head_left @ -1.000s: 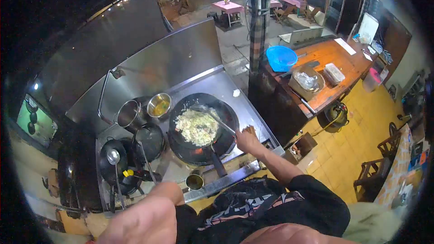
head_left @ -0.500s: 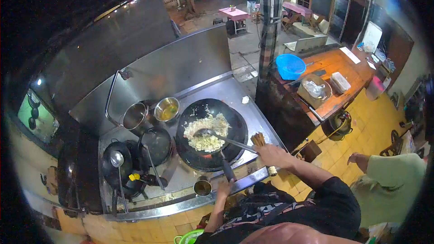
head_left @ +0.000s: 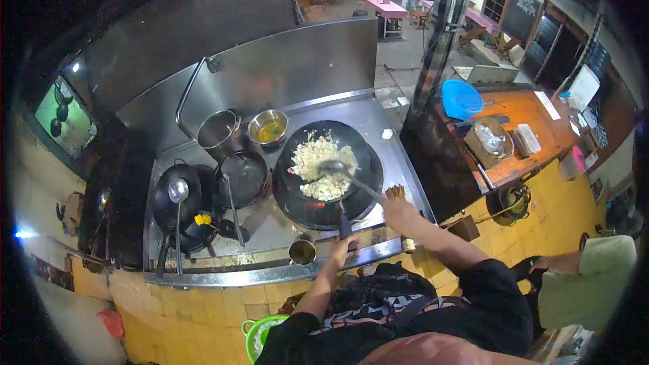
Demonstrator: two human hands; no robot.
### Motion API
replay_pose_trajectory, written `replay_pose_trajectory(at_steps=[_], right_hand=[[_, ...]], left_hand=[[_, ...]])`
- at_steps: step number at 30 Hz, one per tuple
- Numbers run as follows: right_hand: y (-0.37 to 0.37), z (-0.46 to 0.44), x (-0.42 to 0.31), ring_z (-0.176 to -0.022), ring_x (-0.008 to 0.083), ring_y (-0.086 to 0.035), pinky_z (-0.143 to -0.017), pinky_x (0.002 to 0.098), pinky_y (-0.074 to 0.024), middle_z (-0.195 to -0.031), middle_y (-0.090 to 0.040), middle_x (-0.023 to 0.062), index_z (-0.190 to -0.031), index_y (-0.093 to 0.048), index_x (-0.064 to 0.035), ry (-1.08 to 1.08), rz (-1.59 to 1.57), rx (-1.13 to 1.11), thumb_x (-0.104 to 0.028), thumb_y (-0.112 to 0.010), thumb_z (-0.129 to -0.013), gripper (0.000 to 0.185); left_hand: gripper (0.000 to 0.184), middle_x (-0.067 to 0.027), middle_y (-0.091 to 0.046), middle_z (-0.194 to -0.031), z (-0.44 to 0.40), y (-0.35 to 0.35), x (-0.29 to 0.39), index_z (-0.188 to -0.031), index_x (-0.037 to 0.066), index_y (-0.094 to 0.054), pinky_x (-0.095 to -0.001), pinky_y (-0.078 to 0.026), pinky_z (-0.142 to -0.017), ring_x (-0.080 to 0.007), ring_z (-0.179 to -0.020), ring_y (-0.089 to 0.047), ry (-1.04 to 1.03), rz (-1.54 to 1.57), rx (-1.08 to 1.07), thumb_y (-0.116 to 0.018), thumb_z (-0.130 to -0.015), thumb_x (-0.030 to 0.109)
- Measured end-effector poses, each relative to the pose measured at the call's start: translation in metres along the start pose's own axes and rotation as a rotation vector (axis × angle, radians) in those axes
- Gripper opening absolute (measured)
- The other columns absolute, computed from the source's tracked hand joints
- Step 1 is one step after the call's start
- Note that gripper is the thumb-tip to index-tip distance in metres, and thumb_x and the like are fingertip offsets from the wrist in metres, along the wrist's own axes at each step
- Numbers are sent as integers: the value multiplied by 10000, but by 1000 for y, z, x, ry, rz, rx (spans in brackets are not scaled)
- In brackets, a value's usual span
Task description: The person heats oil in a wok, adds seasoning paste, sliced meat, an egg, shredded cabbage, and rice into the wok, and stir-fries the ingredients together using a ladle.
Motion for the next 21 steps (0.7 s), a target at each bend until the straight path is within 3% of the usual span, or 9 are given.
replay_pose_trajectory(at_steps=[2, 3, 6, 8, 12, 13, 17, 20, 21], right_hand=[[-48, -23, -23, -658, 298, -649, -546, 410, -521, -746, -633, 197, -1268, -398, 23, -206, -186, -10, -112, -436, -842, 449], [-100, -27, -29, -681, 317, -647, -564, 428, -521, -724, -629, 198, -1235, -426, 13, -117, -89, 46, -125, -434, -854, 405], [-39, -12, -25, -687, 314, -647, -568, 426, -521, -735, -629, 197, -1217, -450, 0, -111, -234, -76, -119, -430, -857, 380], [20, -4, -10, -738, 338, -641, -611, 419, -526, -799, -631, 188, -1301, -344, 28, -30, -200, -192, -121, -414, -857, 474], [-40, -41, -34, -743, 331, -641, -626, 423, -527, -800, -625, 194, -1223, -399, 39, -185, -183, -105, -97, -399, -866, 382], [-60, -47, -38, -749, 327, -642, -636, 421, -528, -798, -624, 195, -1202, -410, 39, -255, -234, -103, -88, -388, -873, 354], [-2, -21, -24, -735, 305, -648, -619, 393, -533, -780, -633, 169, -1099, -522, 38, -27, -115, -115, -144, -352, -920, 306], [23, -20, -16, -689, 275, -652, -574, 375, -532, -797, -639, 166, -1023, -570, 22, -237, -155, -86, -155, -371, -921, 286], [25, -23, -23, -714, 279, -656, -598, 363, -536, -851, -644, 185, -1102, -534, 36, -160, -98, -89, -141, -421, -893, 296]], left_hand=[[257, -69, -633, -825, 10, -10, 10, -967, 48, -594, -336, -513, -621, -151, -705, -598, -87, 117, -49, -637, -791, 230], [245, -65, -636, -834, 3, -12, 11, -964, 41, -598, -324, -508, -623, -144, -704, -598, -82, 160, -71, -631, -793, 214], [174, -49, -634, -798, 10, -25, 17, -921, 28, -614, -290, -491, -603, -137, -659, -597, -66, 358, -28, -604, -803, 155], [125, -45, -623, -740, -4, -17, 10, -877, 25, -620, -296, -488, -597, -139, -629, -594, -97, 261, 5, -598, -802, 122], [98, -60, -595, -682, -21, -7, -1, -800, 6, -604, -308, -468, -503, -150, -566, -570, -132, 209, 44, -643, -761, 88], [89, -60, -578, -643, -6, -17, 4, -758, 2, -594, -307, -449, -456, -160, -522, -554, -333, 178, 119, -643, -745, 75], [98, -46, -573, -669, 12, -36, 17, -809, 22, -577, -312, -422, -458, -161, -537, -532, -243, 51, 212, -623, -771, 99], [121, -46, -580, -675, -1, -30, 13, -767, 19, -582, -302, -429, -489, -168, -540, -537, -246, -15, 251, -635, -764, 129], [147, -38, -582, -684, -5, -26, 14, -752, 40, -586, -282, -431, -525, -150, -557, -541, -205, -39, 138, -643, -770, 174]])
Point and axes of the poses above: each hand's wrist, its own z-axis away from the middle knuckle, its own y-axis out of the back of the hand, x = y × z, the point moved 1 cm from there along -z, towards the middle knuckle
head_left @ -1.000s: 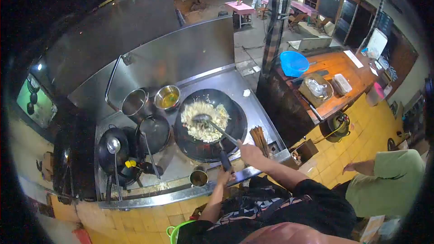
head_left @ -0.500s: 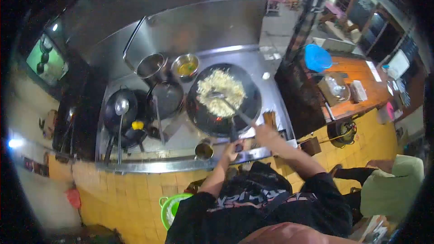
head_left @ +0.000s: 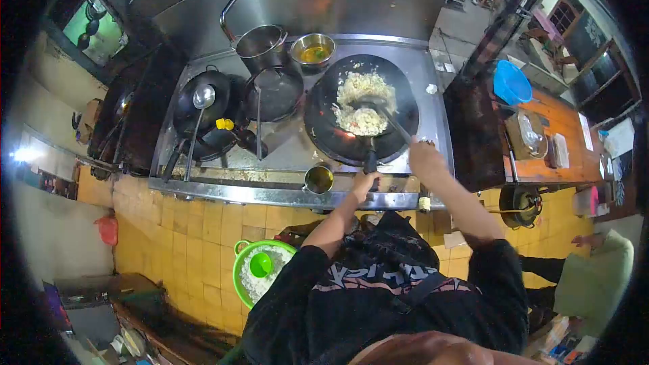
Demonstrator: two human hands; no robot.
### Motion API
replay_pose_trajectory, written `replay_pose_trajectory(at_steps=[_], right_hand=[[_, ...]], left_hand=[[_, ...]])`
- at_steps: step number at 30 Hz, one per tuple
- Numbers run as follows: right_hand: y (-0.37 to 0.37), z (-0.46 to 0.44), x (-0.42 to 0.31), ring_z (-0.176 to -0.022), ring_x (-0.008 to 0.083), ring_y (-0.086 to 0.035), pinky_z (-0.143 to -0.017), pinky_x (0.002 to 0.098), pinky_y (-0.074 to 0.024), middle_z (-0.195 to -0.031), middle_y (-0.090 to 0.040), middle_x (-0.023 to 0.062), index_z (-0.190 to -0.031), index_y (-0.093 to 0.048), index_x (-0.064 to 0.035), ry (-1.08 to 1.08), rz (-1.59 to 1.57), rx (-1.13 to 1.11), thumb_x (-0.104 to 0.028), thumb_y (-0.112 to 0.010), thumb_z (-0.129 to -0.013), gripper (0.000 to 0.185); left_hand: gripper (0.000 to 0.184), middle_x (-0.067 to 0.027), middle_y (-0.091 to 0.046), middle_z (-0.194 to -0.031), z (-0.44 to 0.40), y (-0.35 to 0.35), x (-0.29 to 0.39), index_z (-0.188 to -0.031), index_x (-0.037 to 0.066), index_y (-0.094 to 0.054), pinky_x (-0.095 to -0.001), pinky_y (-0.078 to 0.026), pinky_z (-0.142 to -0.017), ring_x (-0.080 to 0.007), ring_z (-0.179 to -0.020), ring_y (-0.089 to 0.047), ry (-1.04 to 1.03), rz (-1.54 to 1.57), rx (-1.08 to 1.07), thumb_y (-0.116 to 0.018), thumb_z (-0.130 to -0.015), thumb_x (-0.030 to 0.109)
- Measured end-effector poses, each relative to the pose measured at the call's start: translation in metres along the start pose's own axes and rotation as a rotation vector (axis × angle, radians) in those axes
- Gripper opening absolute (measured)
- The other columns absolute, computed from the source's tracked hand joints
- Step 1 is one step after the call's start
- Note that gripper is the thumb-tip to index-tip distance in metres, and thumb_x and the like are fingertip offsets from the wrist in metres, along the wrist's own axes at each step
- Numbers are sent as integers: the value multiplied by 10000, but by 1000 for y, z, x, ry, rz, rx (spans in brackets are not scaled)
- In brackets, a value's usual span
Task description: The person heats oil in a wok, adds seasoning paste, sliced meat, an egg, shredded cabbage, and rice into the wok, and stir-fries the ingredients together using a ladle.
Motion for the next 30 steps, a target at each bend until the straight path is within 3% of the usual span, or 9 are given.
replay_pose_trajectory(at_steps=[4, 7, 10, 15, 20, 23, 26, 29, 30], right_hand=[[-95, -30, 11, -828, 355, -628, -695, 398, -527, -912, -626, 223, -1272, -372, 69, 69, -153, -60, -73, -471, -810, 493], [4, 18, 44, -867, 395, -601, -731, 462, -501, -937, -612, 234, -1250, -410, -3, 181, -209, -171, -75, -492, -778, 484], [76, 54, 56, -899, 421, -578, -777, 496, -472, -963, -604, 236, -1191, -460, -91, 7, -236, -256, -94, -528, -746, 450], [43, 63, 83, -873, 395, -596, -746, 487, -478, -922, -613, 222, -1110, -512, -80, 186, -301, -260, -129, -510, -773, 341], [6, 72, 76, -779, 398, -613, -702, 484, -494, -762, -613, 230, -1229, -460, -118, 84, -251, -95, -159, -506, -800, 434], [-17, 69, 78, -707, 382, -624, -618, 469, -506, -742, -621, 218, -1219, -459, -84, 123, -201, -7, -104, -481, -774, 446], [2, 83, 83, -587, 210, -636, -445, 351, -498, -672, -607, 110, -1152, -518, -55, 183, -220, -73, -139, -490, -829, 336], [-12, 85, 76, -761, 316, -644, -585, 427, -505, -736, -605, 247, -1196, -494, -38, 87, -135, -77, -142, -459, -841, 372], [-32, 94, 76, -715, 319, -649, -529, 403, -507, -729, -611, 225, -1175, -509, -4, 203, 106, 246, -151, -459, -852, 359]], left_hand=[[113, -55, -569, -607, 5, -12, 22, -737, 2, -578, -287, -442, -468, -158, -487, -538, 57, 320, -42, -629, -785, 91], [167, -53, -554, -590, 22, -46, 43, -693, 20, -554, -291, -414, -448, -158, -486, -525, 116, 366, 181, -607, -816, 121], [199, -54, -537, -581, 98, -109, 112, -670, 62, -519, -279, -422, -488, -152, -517, -520, 162, 549, -14, -593, -825, 161], [166, -28, -525, -630, 82, -65, 106, -787, 69, -528, -295, -469, -534, -128, -546, -524, 253, 401, -122, -648, -793, 183], [147, -19, -523, -639, 97, -72, 52, -746, 89, -523, -272, -442, -529, -145, -580, -527, 180, 156, 187, -547, -863, 175], [132, -19, -523, -625, 144, -102, 86, -739, 98, -536, -287, -440, -540, -154, -568, -532, 278, 278, -112, -565, -840, 177], [166, -16, -523, -588, 97, -69, 93, -733, 83, -532, -276, -434, -506, -145, -504, -508, 284, 195, 59, -609, -817, 205], [175, -25, -509, -575, 75, -50, 60, -718, 83, -501, -279, -428, -492, -152, -492, -501, 160, 182, 116, -598, -822, 185], [164, -32, -509, -577, 89, -61, 56, -732, 77, -501, -287, -435, -493, -157, -502, -511, 105, 183, 38, -592, -826, 176]])
Point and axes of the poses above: each hand's wrist, its own z-axis away from the middle knuckle, its own y-axis out of the back of the hand, x = y × z, the point moved 1 cm from there along -z, towards the middle knuckle
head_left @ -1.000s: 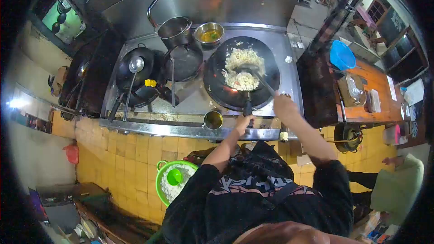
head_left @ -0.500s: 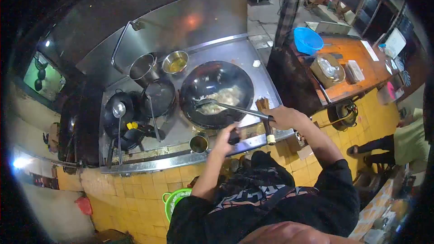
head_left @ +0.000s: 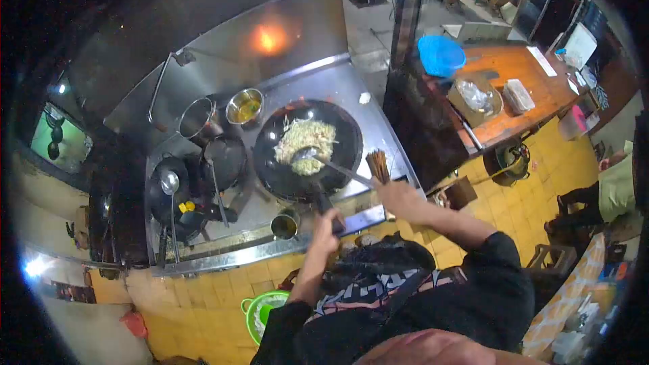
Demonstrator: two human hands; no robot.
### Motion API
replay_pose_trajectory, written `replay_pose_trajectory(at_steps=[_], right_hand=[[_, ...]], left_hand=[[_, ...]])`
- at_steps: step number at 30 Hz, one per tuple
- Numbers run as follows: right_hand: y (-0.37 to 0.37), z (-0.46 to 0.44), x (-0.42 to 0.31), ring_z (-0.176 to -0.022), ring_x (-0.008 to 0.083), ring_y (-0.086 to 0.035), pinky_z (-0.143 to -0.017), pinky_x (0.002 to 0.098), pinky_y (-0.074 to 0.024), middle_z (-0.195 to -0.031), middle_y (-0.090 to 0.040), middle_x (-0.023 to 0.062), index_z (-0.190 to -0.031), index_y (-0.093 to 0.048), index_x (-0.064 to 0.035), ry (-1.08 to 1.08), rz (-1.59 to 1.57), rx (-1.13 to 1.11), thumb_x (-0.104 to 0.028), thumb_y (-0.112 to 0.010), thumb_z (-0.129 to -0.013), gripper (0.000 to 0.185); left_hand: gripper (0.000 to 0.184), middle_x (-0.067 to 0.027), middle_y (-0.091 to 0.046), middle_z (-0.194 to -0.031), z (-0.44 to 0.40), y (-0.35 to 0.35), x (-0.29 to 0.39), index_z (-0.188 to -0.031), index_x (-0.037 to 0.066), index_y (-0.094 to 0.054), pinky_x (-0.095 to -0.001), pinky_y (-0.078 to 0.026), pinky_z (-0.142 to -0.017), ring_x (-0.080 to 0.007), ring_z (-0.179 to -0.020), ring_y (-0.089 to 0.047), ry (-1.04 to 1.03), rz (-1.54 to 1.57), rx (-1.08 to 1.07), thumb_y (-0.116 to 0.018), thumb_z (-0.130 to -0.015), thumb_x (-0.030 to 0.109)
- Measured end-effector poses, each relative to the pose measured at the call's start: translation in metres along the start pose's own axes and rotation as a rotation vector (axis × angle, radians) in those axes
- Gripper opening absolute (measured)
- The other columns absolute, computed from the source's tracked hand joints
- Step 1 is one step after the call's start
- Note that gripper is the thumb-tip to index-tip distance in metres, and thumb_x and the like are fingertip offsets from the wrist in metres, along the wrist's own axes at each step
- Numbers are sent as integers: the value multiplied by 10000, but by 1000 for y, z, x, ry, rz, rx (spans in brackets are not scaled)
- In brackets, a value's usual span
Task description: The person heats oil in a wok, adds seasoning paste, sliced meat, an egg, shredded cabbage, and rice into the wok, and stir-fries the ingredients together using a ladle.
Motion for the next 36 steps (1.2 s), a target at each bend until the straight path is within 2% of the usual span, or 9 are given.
replay_pose_trajectory(at_steps=[6, 9, 11, 13, 18, 26, 28, 31, 36], right_hand=[[3, 3, 11, -507, 244, -578, -429, 365, -472, -606, -551, 98, -1208, -484, -10, 73, -60, -22, -125, -479, -827, 398], [-92, 9, 25, -517, 262, -607, -397, 349, -472, -589, -559, 124, -1258, -435, -15, 109, 435, 287, -121, -479, -796, 476], [-47, -22, 30, -548, 320, -605, -464, 404, -494, -639, -565, 159, -1267, -441, -67, -110, -38, -101, -148, -497, -794, 483], [-8, -22, 36, -578, 350, -601, -511, 423, -493, -669, -569, 176, -1280, -433, -96, -114, -166, -99, -153, -503, -798, 491], [48, -20, 45, -738, 410, -589, -614, 453, -465, -800, -582, 256, -1297, -393, -88, -171, -613, -48, -193, -492, -856, 464], [-213, -118, 40, -359, 186, -486, -357, 379, -416, -535, -489, 73, -1347, -238, -27, -400, -1087, -564, -311, -448, -931, 546], [-192, -146, 56, -1030, 400, -528, -927, 456, -384, -1123, -549, 237, -1255, -419, 34, -393, -936, -371, -390, -363, -937, 532], [23, -151, 42, -733, 117, -546, -658, 250, -457, -969, -598, 36, -1112, -576, -27, -250, -1897, -167, -236, -519, -901, 303], [39, -234, -20, -675, 115, -530, -615, 260, -415, -669, -584, 42, -826, -638, -19, 145, -1196, 818, -161, -552, -827, 166]], left_hand=[[159, -35, -526, -584, 23, -17, 23, -721, 70, -538, -281, -444, -496, -143, -532, -538, -339, -308, -182, -572, -831, 179], [220, 0, -504, -596, -34, 34, 2, -698, 96, -533, -273, -406, -534, -126, -523, -471, 14, 100, -105, -557, -868, 233], [156, -34, -504, -587, -17, 34, -39, -755, 34, -530, -265, -452, -544, -136, -537, -524, -619, -754, -9, -571, -839, 159], [164, -65, -518, -595, 58, -30, 10, -751, 16, -525, -296, -462, -512, -166, -513, -537, 103, -12, -104, -585, -828, 148], [146, -63, -549, -618, -59, 51, -38, -751, 23, -529, -303, -462, -458, -160, -478, -544, -24, 14, -21, -614, -805, 130], [178, -56, -552, -641, -99, 53, -35, -862, 16, -517, -293, -460, -428, -154, -494, -547, -236, -76, 131, -624, -820, 152], [233, -66, -554, -670, -93, 56, -31, -942, 9, -488, -296, -484, -408, -157, -514, -563, -276, -171, 126, -610, -837, 177], [325, -65, -550, -661, -67, 49, -27, -1018, 17, -427, -278, -461, -371, -147, -498, -555, -364, -630, 406, -606, -843, 223], [308, -44, -533, -620, -68, 57, -37, -972, 36, -431, -270, -390, -321, -128, -444, -534, -378, -287, 172, -588, -856, 273]])
Point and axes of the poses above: each hand's wrist, its own z-axis away from the middle knuckle, its own y-axis out of the back of the hand, x = y × z, the point moved 1 cm from there along -z, towards the middle knuckle
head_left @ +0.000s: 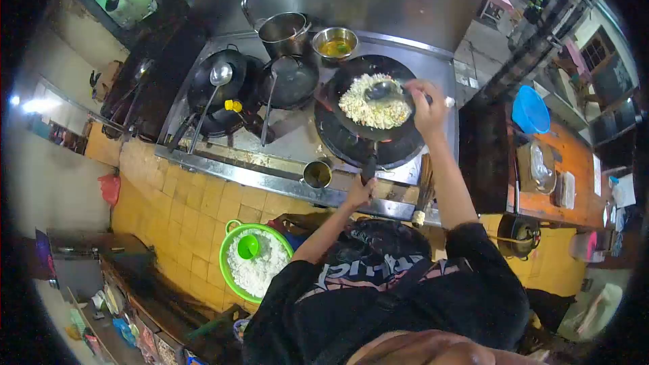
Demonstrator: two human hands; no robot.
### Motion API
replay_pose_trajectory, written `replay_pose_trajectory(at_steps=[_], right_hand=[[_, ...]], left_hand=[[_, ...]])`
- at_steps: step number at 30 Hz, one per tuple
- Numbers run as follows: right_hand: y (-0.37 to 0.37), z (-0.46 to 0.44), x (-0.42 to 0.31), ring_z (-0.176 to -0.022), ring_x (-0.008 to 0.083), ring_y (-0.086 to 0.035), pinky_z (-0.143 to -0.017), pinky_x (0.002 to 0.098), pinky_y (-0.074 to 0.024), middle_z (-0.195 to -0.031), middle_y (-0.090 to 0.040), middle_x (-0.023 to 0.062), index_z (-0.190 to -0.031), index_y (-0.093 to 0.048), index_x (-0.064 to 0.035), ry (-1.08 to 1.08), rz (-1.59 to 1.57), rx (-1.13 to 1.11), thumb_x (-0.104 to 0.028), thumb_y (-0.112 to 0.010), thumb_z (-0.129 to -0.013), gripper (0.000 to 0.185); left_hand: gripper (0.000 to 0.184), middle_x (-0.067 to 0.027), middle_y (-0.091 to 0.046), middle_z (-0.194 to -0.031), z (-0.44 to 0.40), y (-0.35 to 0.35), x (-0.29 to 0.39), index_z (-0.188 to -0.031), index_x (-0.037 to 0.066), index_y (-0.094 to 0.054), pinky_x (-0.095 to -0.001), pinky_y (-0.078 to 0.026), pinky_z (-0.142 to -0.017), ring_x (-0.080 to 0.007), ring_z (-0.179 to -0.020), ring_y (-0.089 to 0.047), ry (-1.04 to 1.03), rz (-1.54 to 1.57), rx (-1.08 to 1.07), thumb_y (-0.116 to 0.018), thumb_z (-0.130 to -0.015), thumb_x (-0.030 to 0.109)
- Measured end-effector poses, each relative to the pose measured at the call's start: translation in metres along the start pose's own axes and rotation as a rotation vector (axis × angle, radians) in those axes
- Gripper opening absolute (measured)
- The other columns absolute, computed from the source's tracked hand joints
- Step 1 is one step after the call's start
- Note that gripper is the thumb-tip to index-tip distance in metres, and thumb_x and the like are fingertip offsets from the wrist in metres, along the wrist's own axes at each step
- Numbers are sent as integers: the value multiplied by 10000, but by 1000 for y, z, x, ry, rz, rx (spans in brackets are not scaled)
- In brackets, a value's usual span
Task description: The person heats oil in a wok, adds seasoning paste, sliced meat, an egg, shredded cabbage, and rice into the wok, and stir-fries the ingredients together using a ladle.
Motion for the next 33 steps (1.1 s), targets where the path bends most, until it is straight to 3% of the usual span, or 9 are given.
replay_pose_trajectory(at_steps=[5, 7, 13, 16, 19, 20, 23, 27, 33], right_hand=[[-50, -68, 8, -563, 101, -488, -541, 272, -404, -560, -531, 33, -716, -575, -1, -123, -193, 50, -146, -569, -805, 170], [-50, -87, -29, -535, 97, -477, -504, 265, -389, -539, -514, 44, -704, -567, 21, -264, -562, 82, -170, -580, -806, 216], [-70, -81, 52, -536, 180, -506, -548, 297, -413, -553, -540, 86, -725, -590, 45, -63, 87, 209, -205, -579, -808, 264], [-54, -78, -4, -542, 239, -504, -567, 319, -407, -569, -568, 124, -762, -615, 42, -261, -163, 212, -209, -582, -815, 259], [-70, -70, 92, -539, 161, -498, -537, 292, -395, -548, -532, 93, -752, -616, 41, 1, 76, 246, -197, -578, -820, 250], [-55, -86, 35, -547, 127, -491, -522, 290, -385, -543, -516, 75, -749, -615, 37, -303, -256, 36, -178, -578, -817, 229], [-43, -68, -31, -557, 146, -503, -530, 308, -387, -555, -536, 98, -754, -611, 35, -224, -224, 135, -180, -576, -815, 226], [-59, -52, 24, -564, 171, -511, -544, 313, -396, -562, -535, 119, -720, -596, 31, -176, -156, 37, -211, -594, -799, 255], [-40, -36, 3, -503, 112, -438, -484, 268, -361, -524, -481, 73, -655, -541, 3, 11, -32, 69, -191, -587, -816, 256]], left_hand=[[295, -41, -538, -634, 4, 11, -11, -946, 41, -446, -271, -403, -333, -129, -427, -527, 57, -154, -9, -593, -851, 280], [300, -48, -551, -647, -11, 8, -21, -932, 41, -446, -283, -412, -334, -135, -431, -539, -279, -220, 137, -595, -852, 289], [440, -75, -568, -689, 4, 14, -34, -1130, -1, -435, -304, -431, -354, -163, -432, -548, 126, -197, 17, -601, -846, 291], [369, -65, -573, -652, -18, 9, -32, -999, 2, -466, -285, -443, -368, -145, -426, -533, -235, -167, 152, -613, -841, 301], [375, -91, -580, -701, -12, 13, -24, -1022, -7, -461, -289, -461, -379, -147, -461, -547, 63, -142, -12, -612, -840, 283], [366, -86, -573, -715, -2, 10, -4, -1000, -12, -461, -292, -461, -375, -150, -472, -559, 73, -180, 22, -609, -842, 282], [367, -64, -563, -677, -3, 7, -2, -965, -12, -458, -287, -453, -364, -153, -457, -567, -191, -135, 46, -603, -845, 303], [398, -68, -548, -676, -1, 8, -2, -1010, -13, -440, -288, -473, -396, -150, -460, -563, 14, -201, 22, -579, -857, 326], [363, -58, -547, -661, 6, 9, 0, -949, 10, -439, -277, -411, -354, -137, -441, -537, -130, -107, 25, -575, -861, 335]])
Point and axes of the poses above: each hand's wrist, its own z-axis away from the middle knuckle, its own y-axis out of the back of the hand, x = y × z, the point moved 1 cm from there along -z, towards the middle knuckle
